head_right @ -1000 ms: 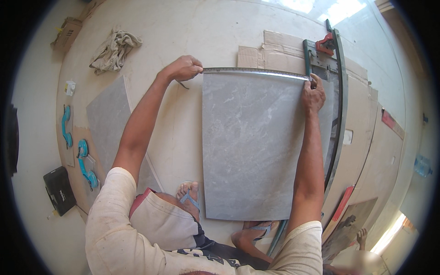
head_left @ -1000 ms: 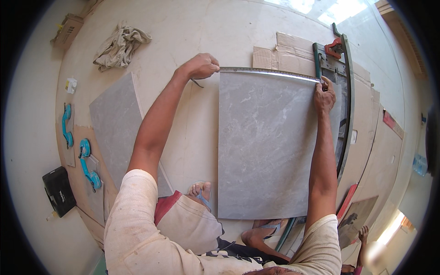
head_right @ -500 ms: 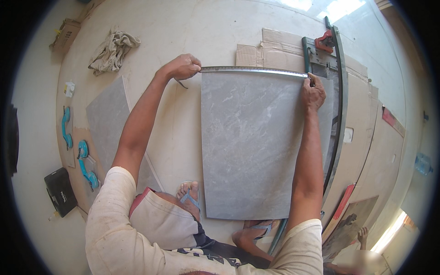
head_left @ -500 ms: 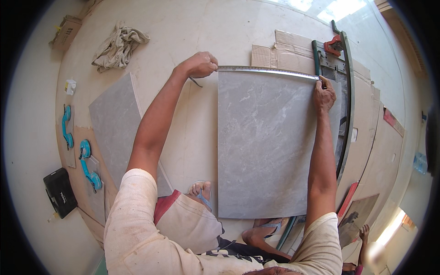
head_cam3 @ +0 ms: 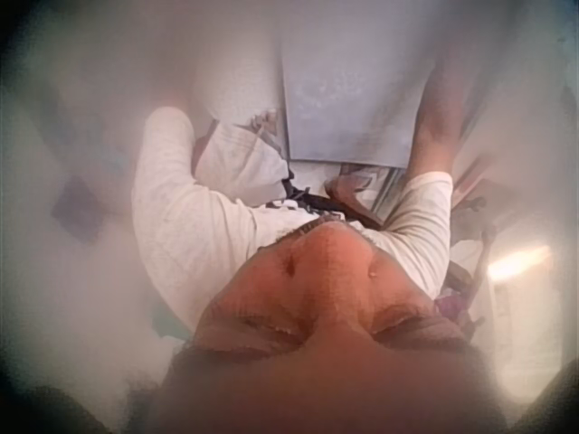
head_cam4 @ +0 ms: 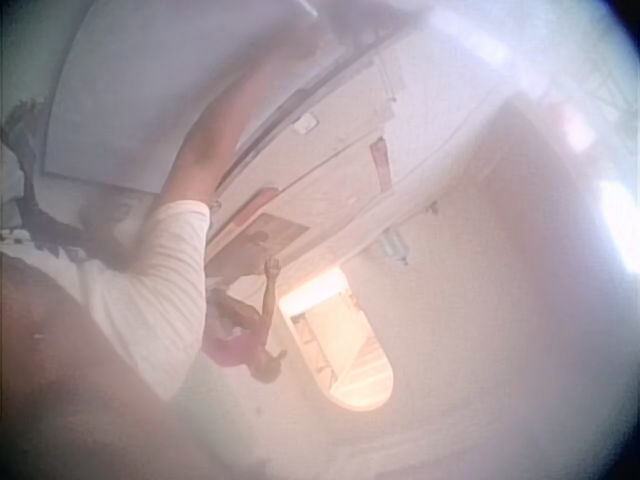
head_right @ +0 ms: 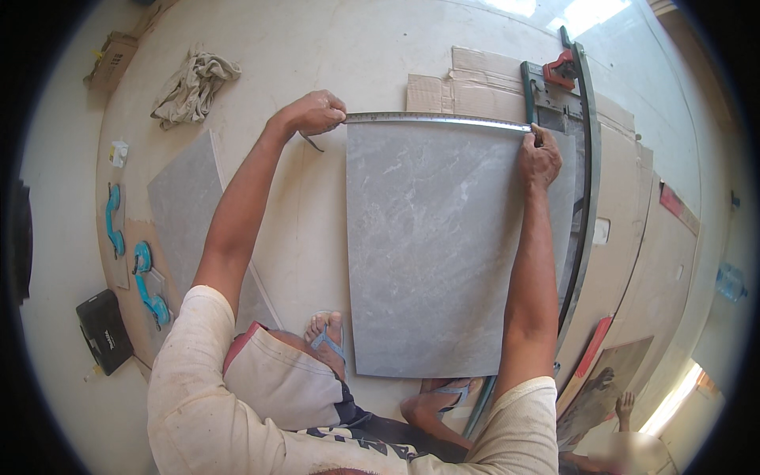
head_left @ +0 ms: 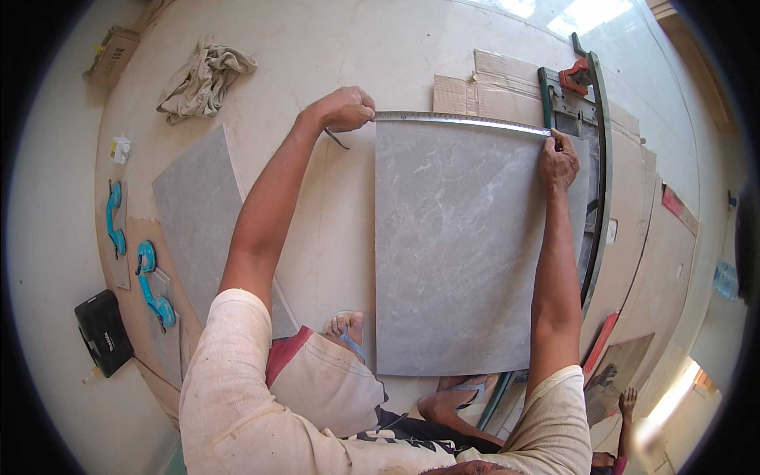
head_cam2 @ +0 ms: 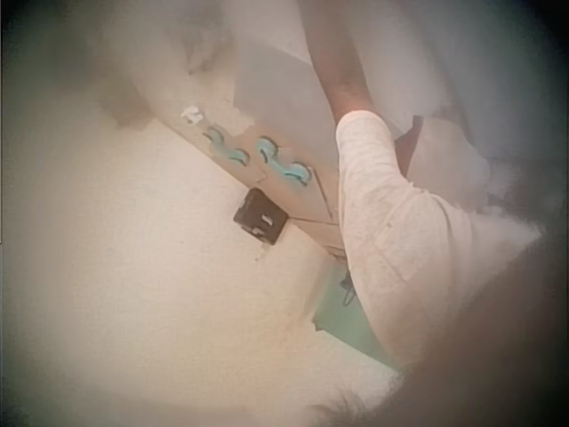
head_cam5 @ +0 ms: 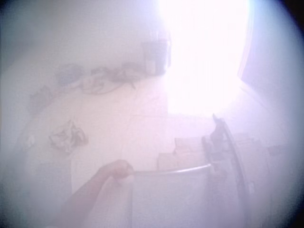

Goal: The person measures and marks a large grey tile using a tape measure and a marker. They then position the tile on a manual tile cutter and use the cutter's handle to score and snap the tile into two pieces. The person repeats this process for a second tile.

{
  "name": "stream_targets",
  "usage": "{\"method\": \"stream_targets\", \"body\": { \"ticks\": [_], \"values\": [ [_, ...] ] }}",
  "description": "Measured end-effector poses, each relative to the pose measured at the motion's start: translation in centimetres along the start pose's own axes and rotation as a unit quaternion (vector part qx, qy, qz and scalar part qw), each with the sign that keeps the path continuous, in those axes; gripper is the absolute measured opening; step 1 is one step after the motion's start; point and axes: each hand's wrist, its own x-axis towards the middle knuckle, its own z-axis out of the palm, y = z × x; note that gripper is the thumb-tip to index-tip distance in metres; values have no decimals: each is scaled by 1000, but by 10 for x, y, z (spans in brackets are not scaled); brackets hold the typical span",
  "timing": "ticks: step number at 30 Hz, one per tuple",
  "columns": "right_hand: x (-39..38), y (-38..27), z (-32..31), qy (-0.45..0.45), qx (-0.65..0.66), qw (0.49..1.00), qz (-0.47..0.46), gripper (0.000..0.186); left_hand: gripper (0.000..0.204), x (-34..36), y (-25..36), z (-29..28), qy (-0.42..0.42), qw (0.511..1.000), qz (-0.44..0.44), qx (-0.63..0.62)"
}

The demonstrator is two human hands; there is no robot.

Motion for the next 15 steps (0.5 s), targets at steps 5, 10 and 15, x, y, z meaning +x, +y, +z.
{"method": "stream_targets", "body": {
  "ticks": [5,10,15],
  "values": [
    [1,11,4,31,-54,995,-81,22,29,10,-7,3,37,988,75,127],
    [6,13,-1,24,-33,989,-144,21,30,2,8,4,36,993,12,109],
    [10,15,-3,-9,3,994,-111,22,31,-1,18,7,44,997,-23,58]
  ]
}}
